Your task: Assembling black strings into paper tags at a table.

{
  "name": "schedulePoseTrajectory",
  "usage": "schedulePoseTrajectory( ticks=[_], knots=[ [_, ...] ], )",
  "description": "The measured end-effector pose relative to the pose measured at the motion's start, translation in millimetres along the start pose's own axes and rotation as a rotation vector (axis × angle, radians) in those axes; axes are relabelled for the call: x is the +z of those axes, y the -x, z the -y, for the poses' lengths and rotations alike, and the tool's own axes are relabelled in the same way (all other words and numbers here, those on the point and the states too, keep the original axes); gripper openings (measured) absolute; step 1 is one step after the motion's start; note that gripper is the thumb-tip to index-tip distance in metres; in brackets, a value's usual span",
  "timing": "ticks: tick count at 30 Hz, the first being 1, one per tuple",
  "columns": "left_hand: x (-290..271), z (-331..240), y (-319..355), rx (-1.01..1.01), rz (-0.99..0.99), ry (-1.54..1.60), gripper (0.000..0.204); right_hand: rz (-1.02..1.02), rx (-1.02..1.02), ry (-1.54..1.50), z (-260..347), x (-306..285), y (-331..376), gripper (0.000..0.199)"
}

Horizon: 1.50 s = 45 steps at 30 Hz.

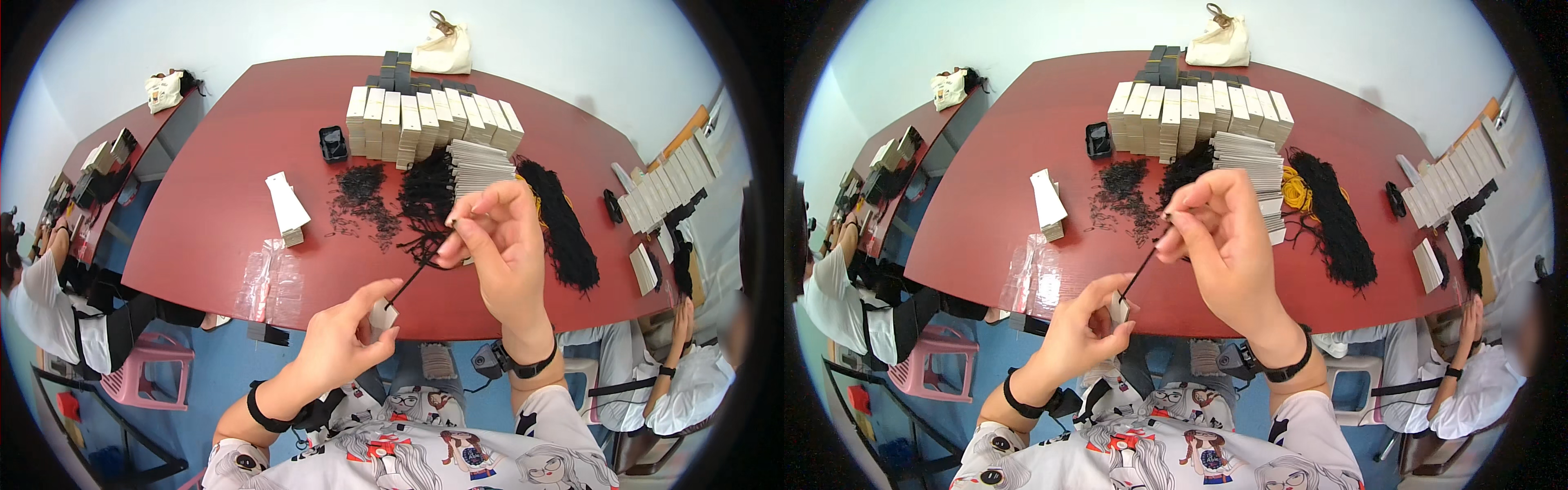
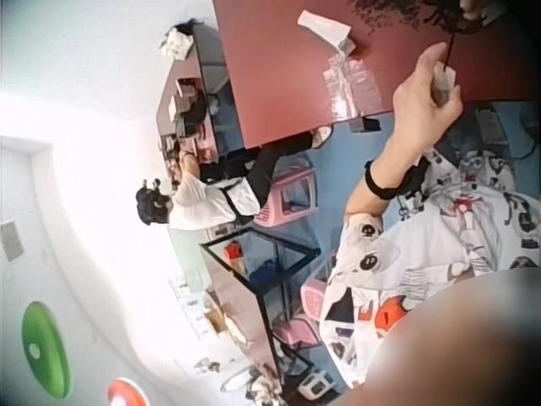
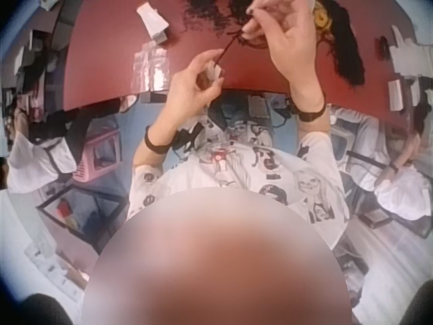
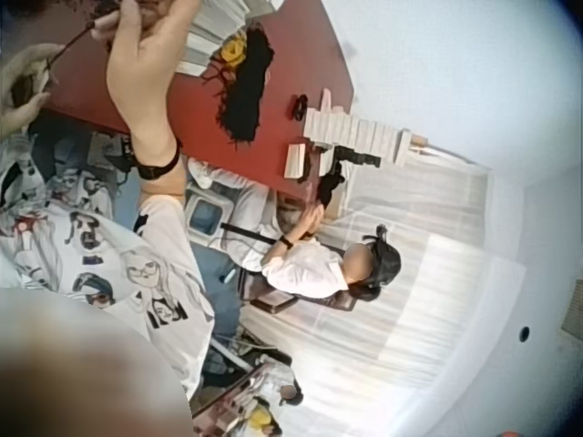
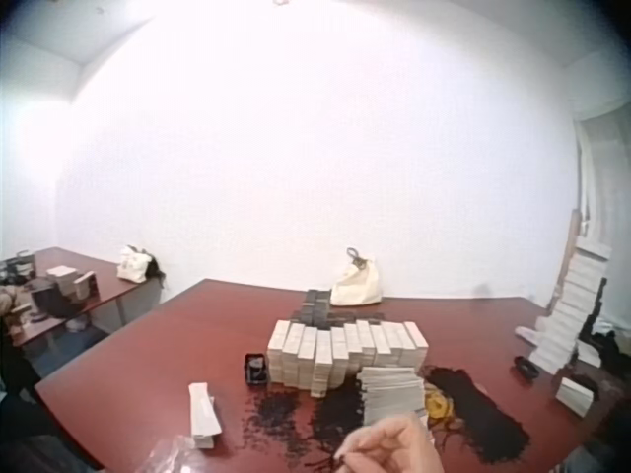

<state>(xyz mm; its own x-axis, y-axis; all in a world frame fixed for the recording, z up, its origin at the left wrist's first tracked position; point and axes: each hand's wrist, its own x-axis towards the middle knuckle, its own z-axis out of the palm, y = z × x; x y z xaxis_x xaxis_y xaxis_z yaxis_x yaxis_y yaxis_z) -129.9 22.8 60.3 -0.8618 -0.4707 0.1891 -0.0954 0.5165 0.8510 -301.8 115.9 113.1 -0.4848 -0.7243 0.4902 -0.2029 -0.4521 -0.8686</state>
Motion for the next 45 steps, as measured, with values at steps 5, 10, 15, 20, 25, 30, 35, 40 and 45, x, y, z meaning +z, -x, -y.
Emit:
schedulePoseTrajectory(
  ticks=[5, 10, 15, 20, 25, 30, 35, 40, 45],
  knots=[
    [-1, -7, -5, -0.053, 0.260, 0.112, 0.038, 0.211, -0.121, 0.010, -7, 17, -6, 0.037],
    [16, 18, -6, -0.130, -0.199, 0.930, 0.017, 0.522, 0.050, 0.539, -10, 11, 17, 0.072],
    [22, 22, -10, -0.240, -0.072, 1.028, 0.020, 0.542, 0.464, 0.665, -21, -8, 52, 0.056],
    [24, 30, -36, -0.275, -0.045, 1.284, 0.017, 0.584, 0.554, 0.604, -17, -64, 37, 0.027],
    [36, 38, -73, -0.267, 0.029, 1.450, 0.015, 0.413, -0.059, 1.029, -32, -131, 11, 0.014],
    [62, 48, -117, -0.257, 0.040, 1.405, 0.013, 0.418, -0.052, 1.314, -55, -158, -23, 0.012],
    [48, 47, -134, -0.235, -0.161, 1.147, 0.039, 0.419, -0.011, 1.267, -72, -161, -34, 0.015],
    [-9, 68, -131, -0.180, -0.073, -0.042, 0.033, 0.216, -0.135, 1.290, -76, -160, -33, 0.020],
    [-17, 89, -115, -0.063, -0.040, -0.752, 0.032, -0.210, 0.088, 1.323, -79, -210, -40, 0.014]
  ],
)
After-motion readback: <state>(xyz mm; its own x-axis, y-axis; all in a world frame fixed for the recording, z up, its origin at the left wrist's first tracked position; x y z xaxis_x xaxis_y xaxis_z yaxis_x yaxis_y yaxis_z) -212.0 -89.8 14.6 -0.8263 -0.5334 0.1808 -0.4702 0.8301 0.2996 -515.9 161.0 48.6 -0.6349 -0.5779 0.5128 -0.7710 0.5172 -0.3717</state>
